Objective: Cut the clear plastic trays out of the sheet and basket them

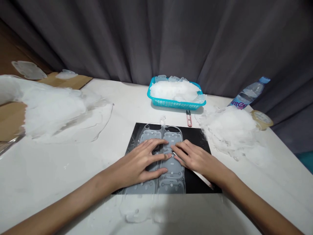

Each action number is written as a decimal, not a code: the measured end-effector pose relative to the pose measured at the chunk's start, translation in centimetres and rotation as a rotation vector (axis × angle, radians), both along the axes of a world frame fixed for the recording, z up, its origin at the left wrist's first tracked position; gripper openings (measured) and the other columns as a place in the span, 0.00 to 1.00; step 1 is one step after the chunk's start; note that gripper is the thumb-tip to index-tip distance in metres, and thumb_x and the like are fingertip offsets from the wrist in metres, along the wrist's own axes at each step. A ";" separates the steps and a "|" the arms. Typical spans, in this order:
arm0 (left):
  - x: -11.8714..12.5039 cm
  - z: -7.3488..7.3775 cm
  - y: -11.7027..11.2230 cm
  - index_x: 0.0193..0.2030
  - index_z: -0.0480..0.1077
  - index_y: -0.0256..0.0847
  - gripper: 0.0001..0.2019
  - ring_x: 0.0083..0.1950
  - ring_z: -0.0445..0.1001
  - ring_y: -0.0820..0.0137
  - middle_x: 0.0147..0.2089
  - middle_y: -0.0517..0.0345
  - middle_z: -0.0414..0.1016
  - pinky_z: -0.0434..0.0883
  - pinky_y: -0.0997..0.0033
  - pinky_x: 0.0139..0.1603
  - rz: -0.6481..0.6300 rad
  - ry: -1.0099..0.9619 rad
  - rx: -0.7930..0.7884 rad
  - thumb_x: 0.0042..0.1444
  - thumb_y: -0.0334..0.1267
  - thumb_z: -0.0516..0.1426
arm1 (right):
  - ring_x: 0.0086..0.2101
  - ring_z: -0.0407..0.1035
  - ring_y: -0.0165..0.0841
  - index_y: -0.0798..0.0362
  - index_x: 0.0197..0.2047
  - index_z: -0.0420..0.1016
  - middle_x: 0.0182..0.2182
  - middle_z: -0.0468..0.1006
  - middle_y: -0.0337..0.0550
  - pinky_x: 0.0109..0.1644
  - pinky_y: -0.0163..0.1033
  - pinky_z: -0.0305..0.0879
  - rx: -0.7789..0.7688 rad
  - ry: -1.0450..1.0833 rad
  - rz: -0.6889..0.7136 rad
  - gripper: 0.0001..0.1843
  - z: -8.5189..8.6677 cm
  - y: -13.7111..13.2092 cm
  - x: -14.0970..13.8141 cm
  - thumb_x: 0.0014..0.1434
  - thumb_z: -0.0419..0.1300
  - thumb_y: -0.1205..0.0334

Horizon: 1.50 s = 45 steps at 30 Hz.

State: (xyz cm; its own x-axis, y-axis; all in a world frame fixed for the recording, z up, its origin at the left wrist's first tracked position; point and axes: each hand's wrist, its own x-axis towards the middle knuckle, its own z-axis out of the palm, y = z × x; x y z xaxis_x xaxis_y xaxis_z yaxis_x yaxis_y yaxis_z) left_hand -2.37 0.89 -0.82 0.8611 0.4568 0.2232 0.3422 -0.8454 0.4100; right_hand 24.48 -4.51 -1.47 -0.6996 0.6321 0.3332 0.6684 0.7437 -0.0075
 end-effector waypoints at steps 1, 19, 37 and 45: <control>0.0 -0.1 0.0 0.64 0.74 0.52 0.19 0.71 0.67 0.49 0.73 0.47 0.64 0.71 0.43 0.69 0.005 -0.008 -0.012 0.68 0.46 0.61 | 0.50 0.76 0.47 0.62 0.63 0.70 0.50 0.80 0.60 0.53 0.50 0.77 0.020 -0.009 0.038 0.19 0.1 0.3 0.2 0.74 0.51 0.71; 0.2 0.1 0.4 0.62 0.64 0.51 0.20 0.73 0.64 0.54 0.74 0.47 0.56 0.71 0.47 0.69 0.194 -0.236 -0.377 0.67 0.45 0.62 | 0.46 0.74 0.37 0.51 0.48 0.82 0.43 0.80 0.45 0.54 0.43 0.69 -0.480 0.603 -0.094 0.11 6.3 5.0 1.9 0.73 0.57 0.60; 1.6 0.6 0.7 0.45 0.79 0.41 0.10 0.47 0.81 0.64 0.45 0.54 0.83 0.74 0.64 0.51 0.312 -0.423 -0.605 0.68 0.45 0.62 | 0.42 0.75 0.36 0.50 0.52 0.79 0.42 0.79 0.46 0.50 0.42 0.72 -0.324 0.565 -0.076 0.13 2.6 3.7 0.9 0.76 0.53 0.58; 1.5 -0.2 0.7 0.43 0.73 0.40 0.13 0.39 0.74 0.68 0.39 0.58 0.76 0.71 0.71 0.39 0.433 -0.450 -0.657 0.67 0.49 0.61 | 0.38 0.71 0.37 0.52 0.49 0.76 0.39 0.79 0.47 0.45 0.44 0.71 -0.157 0.484 0.006 0.07 0.6 3.2 -0.7 0.74 0.57 0.65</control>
